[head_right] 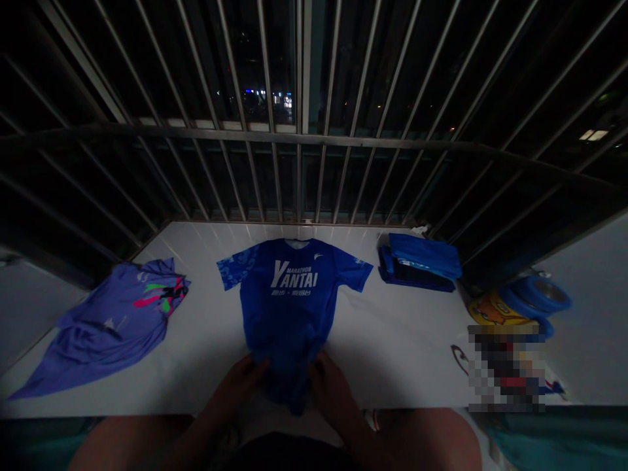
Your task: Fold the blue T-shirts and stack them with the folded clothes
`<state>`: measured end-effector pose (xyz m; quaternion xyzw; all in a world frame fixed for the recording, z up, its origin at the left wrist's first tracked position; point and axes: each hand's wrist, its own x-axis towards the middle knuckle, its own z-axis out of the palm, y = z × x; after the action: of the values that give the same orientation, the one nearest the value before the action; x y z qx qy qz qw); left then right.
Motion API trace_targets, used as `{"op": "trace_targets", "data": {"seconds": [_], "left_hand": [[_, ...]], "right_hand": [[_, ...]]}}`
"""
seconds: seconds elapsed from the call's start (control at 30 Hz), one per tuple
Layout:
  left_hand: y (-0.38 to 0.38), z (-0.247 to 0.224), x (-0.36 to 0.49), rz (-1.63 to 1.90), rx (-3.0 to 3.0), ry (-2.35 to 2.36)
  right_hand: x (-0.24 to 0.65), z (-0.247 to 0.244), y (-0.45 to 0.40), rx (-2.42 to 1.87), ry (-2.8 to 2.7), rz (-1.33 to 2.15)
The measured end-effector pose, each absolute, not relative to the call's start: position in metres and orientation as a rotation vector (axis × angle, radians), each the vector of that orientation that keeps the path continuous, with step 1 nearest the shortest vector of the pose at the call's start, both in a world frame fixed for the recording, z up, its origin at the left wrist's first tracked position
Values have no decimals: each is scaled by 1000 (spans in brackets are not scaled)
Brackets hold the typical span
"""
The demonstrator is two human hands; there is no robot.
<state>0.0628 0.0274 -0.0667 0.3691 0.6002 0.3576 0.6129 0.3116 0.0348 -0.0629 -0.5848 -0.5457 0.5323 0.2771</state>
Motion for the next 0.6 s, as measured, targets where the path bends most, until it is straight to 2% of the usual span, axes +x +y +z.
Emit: {"op": "trace_targets", "data": {"seconds": [0.1, 0.17, 0.3, 0.47, 0.6], "left_hand": [[30, -59, 63, 1103, 452, 1143], [32, -58, 60, 1180, 274, 1022], [34, -61, 56, 1184, 144, 968], [23, -70, 65, 1009, 83, 1041], [6, -72, 61, 927, 528, 1282]], "right_hand": [[321, -60, 38, -1325, -798, 1708], [329, -55, 40, -1227, -563, 1804], [341, -48, 42, -1217, -496, 1756], [337, -57, 35, -1287, -387, 1696], [332, -57, 19, -1353, -505, 1719]]}}
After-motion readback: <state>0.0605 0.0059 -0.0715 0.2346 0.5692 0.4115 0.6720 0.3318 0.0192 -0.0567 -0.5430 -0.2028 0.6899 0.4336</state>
